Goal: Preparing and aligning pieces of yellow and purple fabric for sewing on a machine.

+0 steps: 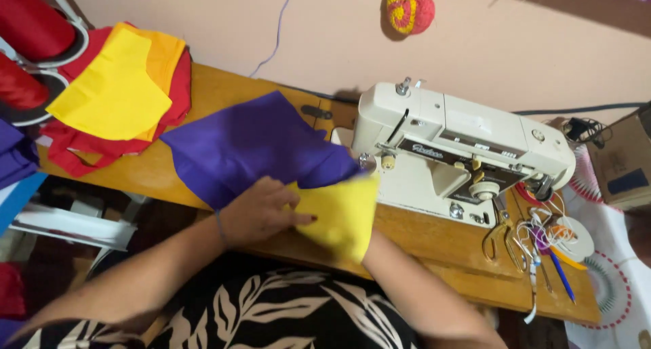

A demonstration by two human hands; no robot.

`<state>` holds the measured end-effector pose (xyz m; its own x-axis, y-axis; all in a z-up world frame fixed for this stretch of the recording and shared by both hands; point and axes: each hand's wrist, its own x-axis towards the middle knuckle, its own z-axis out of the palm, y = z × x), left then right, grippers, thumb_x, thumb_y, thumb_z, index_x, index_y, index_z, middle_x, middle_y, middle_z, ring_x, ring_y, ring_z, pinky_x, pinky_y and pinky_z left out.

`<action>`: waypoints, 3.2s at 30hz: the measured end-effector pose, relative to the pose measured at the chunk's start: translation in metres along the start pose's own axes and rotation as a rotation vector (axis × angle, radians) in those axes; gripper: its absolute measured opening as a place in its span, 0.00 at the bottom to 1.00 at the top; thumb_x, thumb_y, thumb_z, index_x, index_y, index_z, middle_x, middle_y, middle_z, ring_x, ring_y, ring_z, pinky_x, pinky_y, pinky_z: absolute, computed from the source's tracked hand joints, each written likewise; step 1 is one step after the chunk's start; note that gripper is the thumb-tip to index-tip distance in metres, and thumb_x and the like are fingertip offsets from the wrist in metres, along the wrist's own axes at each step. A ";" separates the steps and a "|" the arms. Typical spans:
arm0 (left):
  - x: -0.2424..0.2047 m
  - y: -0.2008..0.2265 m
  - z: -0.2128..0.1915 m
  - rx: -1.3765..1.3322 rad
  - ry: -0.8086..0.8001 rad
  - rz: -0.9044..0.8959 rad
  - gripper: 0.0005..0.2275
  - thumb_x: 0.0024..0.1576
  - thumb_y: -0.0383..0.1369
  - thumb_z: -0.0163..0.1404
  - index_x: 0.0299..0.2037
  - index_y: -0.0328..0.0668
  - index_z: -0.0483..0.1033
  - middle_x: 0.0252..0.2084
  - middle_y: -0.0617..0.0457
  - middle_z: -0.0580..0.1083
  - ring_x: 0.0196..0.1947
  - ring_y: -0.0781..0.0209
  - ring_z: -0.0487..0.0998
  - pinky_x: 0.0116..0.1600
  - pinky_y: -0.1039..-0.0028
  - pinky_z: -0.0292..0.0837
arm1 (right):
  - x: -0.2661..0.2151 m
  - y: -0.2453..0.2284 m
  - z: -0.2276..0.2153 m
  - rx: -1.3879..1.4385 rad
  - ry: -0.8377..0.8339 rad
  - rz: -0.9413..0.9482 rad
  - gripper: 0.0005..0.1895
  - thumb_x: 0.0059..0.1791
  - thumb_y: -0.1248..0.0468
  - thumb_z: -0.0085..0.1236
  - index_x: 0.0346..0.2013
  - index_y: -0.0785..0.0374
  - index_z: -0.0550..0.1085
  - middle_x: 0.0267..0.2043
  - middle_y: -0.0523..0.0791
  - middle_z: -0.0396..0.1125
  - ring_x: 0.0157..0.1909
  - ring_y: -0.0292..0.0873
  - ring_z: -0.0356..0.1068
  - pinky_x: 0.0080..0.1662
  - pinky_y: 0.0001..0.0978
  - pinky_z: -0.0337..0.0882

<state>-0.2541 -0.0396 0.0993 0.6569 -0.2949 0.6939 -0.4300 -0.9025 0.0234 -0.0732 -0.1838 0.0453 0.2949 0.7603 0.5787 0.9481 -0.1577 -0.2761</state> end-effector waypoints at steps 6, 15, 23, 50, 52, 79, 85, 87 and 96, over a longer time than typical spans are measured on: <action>-0.017 0.009 0.010 -0.036 -0.060 -0.014 0.09 0.63 0.39 0.46 0.48 0.66 0.80 0.40 0.58 0.66 0.34 0.56 0.68 0.40 0.65 0.59 | -0.052 -0.012 -0.091 0.159 0.011 0.069 0.18 0.44 0.65 0.65 0.45 0.73 0.75 0.45 0.64 0.70 0.53 0.68 0.69 0.54 0.59 0.70; 0.052 0.023 0.026 -0.159 -0.116 -0.155 0.11 0.49 0.42 0.51 0.34 0.48 0.82 0.39 0.52 0.77 0.42 0.52 0.77 0.51 0.60 0.67 | -0.053 0.019 -0.116 0.174 -0.083 -0.134 0.35 0.38 0.78 0.54 0.61 0.63 0.73 0.68 0.57 0.62 0.69 0.64 0.61 0.66 0.56 0.62; 0.080 -0.020 0.140 -0.094 -0.452 -0.499 0.16 0.53 0.43 0.43 0.46 0.51 0.78 0.51 0.51 0.77 0.55 0.47 0.76 0.59 0.54 0.69 | -0.062 0.008 -0.116 0.158 -0.119 -0.156 0.20 0.48 0.71 0.49 0.52 0.58 0.80 0.63 0.50 0.70 0.64 0.59 0.68 0.60 0.54 0.70; 0.076 -0.018 0.136 0.162 -0.424 -0.508 0.35 0.54 0.56 0.48 0.72 0.51 0.63 0.75 0.45 0.59 0.77 0.42 0.49 0.74 0.37 0.35 | 0.012 0.092 -0.115 0.909 -0.197 0.689 0.10 0.49 0.74 0.46 0.37 0.65 0.77 0.25 0.52 0.73 0.24 0.36 0.70 0.27 0.23 0.72; 0.079 -0.017 0.130 0.140 -0.454 -0.513 0.36 0.55 0.56 0.49 0.72 0.50 0.62 0.75 0.45 0.58 0.78 0.42 0.49 0.74 0.36 0.34 | 0.026 0.138 -0.097 0.953 -0.116 0.797 0.04 0.52 0.69 0.49 0.35 0.63 0.73 0.22 0.50 0.71 0.18 0.31 0.64 0.20 0.16 0.63; 0.083 -0.014 0.127 0.207 -0.537 -0.531 0.36 0.57 0.59 0.44 0.73 0.50 0.60 0.77 0.47 0.56 0.78 0.46 0.47 0.75 0.38 0.32 | 0.019 0.210 0.011 1.018 0.253 0.870 0.04 0.49 0.73 0.55 0.32 0.65 0.77 0.14 0.56 0.64 0.13 0.56 0.67 0.13 0.48 0.67; 0.075 -0.018 0.137 0.175 -0.452 -0.509 0.38 0.56 0.59 0.45 0.72 0.42 0.60 0.76 0.45 0.58 0.78 0.46 0.49 0.75 0.38 0.33 | -0.001 0.127 -0.070 0.644 0.266 0.626 0.09 0.53 0.65 0.57 0.28 0.61 0.76 0.12 0.43 0.60 0.17 0.34 0.60 0.21 0.27 0.62; 0.074 -0.018 0.139 0.231 -0.372 -0.490 0.38 0.53 0.58 0.50 0.70 0.43 0.63 0.75 0.47 0.60 0.77 0.47 0.52 0.74 0.40 0.37 | -0.005 0.101 -0.101 0.452 0.379 0.252 0.14 0.51 0.71 0.59 0.20 0.61 0.74 0.19 0.50 0.64 0.26 0.52 0.65 0.36 0.39 0.67; 0.080 -0.015 0.129 0.166 -0.461 -0.525 0.38 0.56 0.58 0.47 0.72 0.40 0.61 0.75 0.45 0.59 0.77 0.46 0.50 0.74 0.38 0.37 | -0.021 0.124 -0.167 0.369 0.693 0.084 0.18 0.55 0.71 0.52 0.18 0.64 0.71 0.23 0.50 0.67 0.29 0.49 0.68 0.40 0.37 0.67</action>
<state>-0.1148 -0.0899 0.0612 0.9618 0.1222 0.2451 0.0907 -0.9866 0.1357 0.0578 -0.3246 0.1275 0.4859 0.1704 0.8573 0.8543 0.1147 -0.5070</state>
